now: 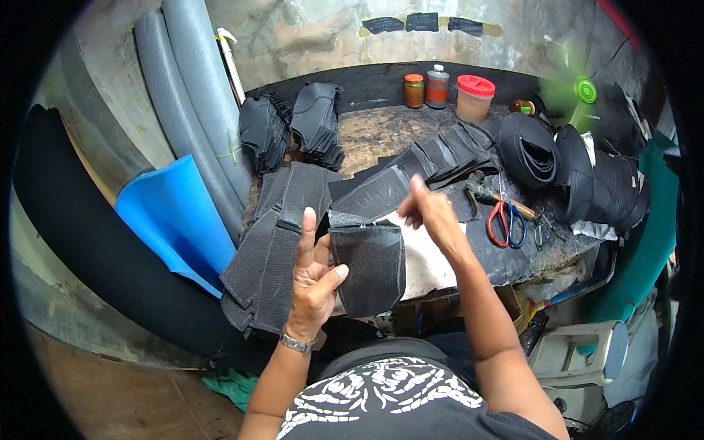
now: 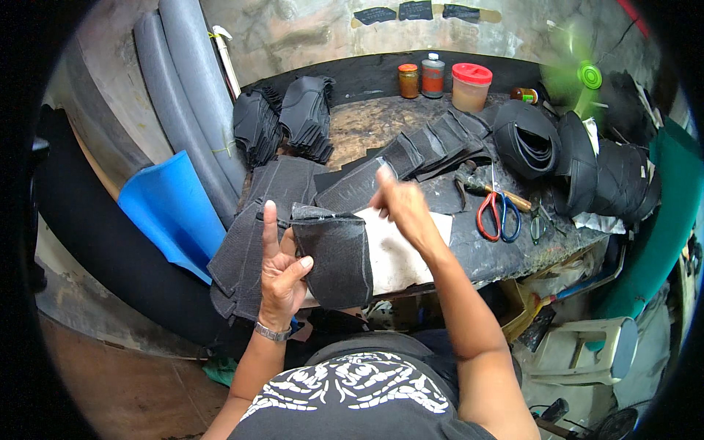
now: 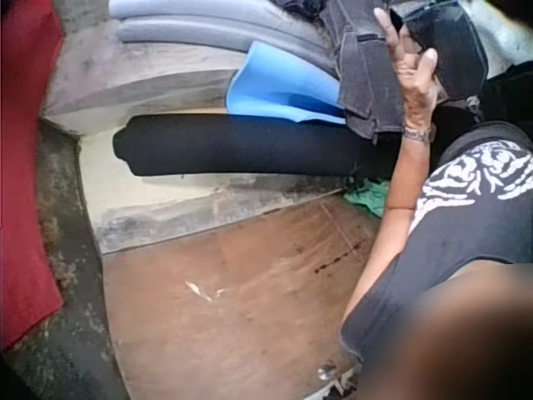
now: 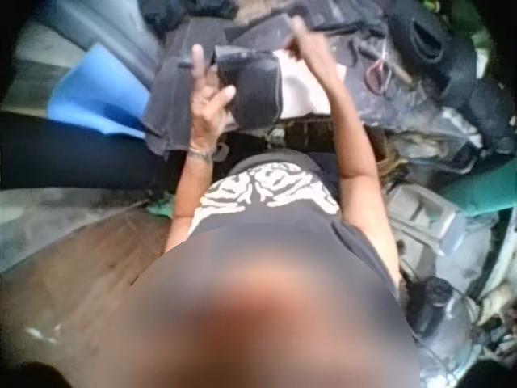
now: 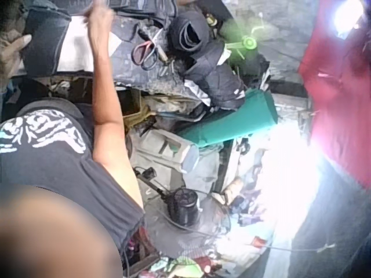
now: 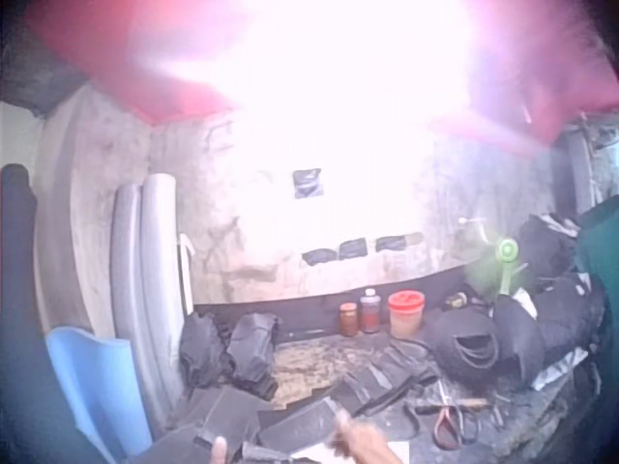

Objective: The person repeatedly picks up black rubber pieces from a workbench, turns them over, and places them into a growing stack. The person also moves a small pile of similar pieces to the side and continues handling individual pieces one at a time.

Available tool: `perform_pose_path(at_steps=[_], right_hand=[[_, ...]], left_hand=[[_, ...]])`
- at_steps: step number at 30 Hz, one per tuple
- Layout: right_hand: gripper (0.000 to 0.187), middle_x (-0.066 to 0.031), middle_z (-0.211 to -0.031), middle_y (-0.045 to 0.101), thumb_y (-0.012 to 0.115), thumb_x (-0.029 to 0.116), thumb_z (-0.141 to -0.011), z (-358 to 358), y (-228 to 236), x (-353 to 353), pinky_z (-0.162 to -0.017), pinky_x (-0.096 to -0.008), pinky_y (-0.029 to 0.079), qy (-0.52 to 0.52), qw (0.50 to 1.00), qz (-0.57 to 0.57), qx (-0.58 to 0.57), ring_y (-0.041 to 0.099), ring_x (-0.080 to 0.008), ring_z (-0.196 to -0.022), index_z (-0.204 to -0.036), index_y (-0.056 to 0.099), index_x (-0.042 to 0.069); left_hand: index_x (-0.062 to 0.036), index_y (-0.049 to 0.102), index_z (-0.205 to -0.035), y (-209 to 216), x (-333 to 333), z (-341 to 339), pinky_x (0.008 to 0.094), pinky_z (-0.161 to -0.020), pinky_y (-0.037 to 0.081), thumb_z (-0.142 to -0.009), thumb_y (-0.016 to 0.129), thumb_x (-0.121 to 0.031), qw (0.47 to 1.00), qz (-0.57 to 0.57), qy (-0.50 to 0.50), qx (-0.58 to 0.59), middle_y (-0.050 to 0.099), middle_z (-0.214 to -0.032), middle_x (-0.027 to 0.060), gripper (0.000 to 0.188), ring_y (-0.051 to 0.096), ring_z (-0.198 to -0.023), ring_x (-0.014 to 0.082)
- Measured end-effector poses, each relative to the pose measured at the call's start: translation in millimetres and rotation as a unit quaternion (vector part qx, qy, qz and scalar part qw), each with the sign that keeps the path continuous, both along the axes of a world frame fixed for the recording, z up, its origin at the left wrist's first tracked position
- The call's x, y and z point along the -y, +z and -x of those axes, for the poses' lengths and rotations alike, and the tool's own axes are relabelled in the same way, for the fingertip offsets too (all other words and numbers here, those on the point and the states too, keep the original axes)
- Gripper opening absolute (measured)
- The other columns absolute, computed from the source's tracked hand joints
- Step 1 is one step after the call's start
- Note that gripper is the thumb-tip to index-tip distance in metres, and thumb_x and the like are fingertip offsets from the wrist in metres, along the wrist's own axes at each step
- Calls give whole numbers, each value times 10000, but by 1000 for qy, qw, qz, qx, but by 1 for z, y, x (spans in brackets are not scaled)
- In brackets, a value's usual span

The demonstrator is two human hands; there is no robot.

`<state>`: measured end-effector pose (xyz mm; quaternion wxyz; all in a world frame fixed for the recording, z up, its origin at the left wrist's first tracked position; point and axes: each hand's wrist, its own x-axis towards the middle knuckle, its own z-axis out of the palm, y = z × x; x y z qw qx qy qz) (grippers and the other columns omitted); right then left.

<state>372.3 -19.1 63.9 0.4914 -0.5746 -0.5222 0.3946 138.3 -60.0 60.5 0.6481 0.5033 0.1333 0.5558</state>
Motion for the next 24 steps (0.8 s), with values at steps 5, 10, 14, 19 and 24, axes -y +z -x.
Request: perform_pose_path(at_steps=[5,10,14,19,24], right_hand=[[274,45,-789,587,692,285,-902,42,2,62,-690,-206,420,50,977,-57,-197,505,-28,-741,-866,645,18],[397,-13,-892,563,743,288,-853,52,-5,64,-703,-232,447,-39,994,-95,-48,521,-75,-820,-1086,559,24],[553,-41,-925,543,788,187,-809,61,-6,69,-735,-238,455,-45,981,-144,-125,527,-95,-849,-1219,449,34],[586,-57,-961,562,750,37,-816,68,-1,78,-789,-226,466,-23,961,-149,-230,558,-104,-886,-1278,388,42],[633,-72,-963,575,745,25,-811,69,6,82,-793,-228,481,-23,968,-154,-196,577,-115,-894,-1317,364,46]], left_hand=[[-105,205,-1528,-12,3,-4,274,-1014,415,-792,517,128,998,-2,-1,-69,469,-1409,136,833,499,-1242,164],[40,431,-1357,-11,2,-9,254,-989,416,-818,609,40,1000,9,13,0,529,-1305,136,568,533,-1151,152],[-31,508,-1149,-3,5,-16,250,-933,459,-824,693,37,996,41,72,9,551,-1097,67,380,558,-1007,114],[-57,486,-1115,2,11,-20,227,-872,483,-815,689,68,995,57,76,-3,526,-1045,40,384,557,-954,87],[-57,481,-1095,-1,12,-20,228,-862,488,-816,674,77,996,49,76,-11,527,-1020,43,364,555,-926,82]])
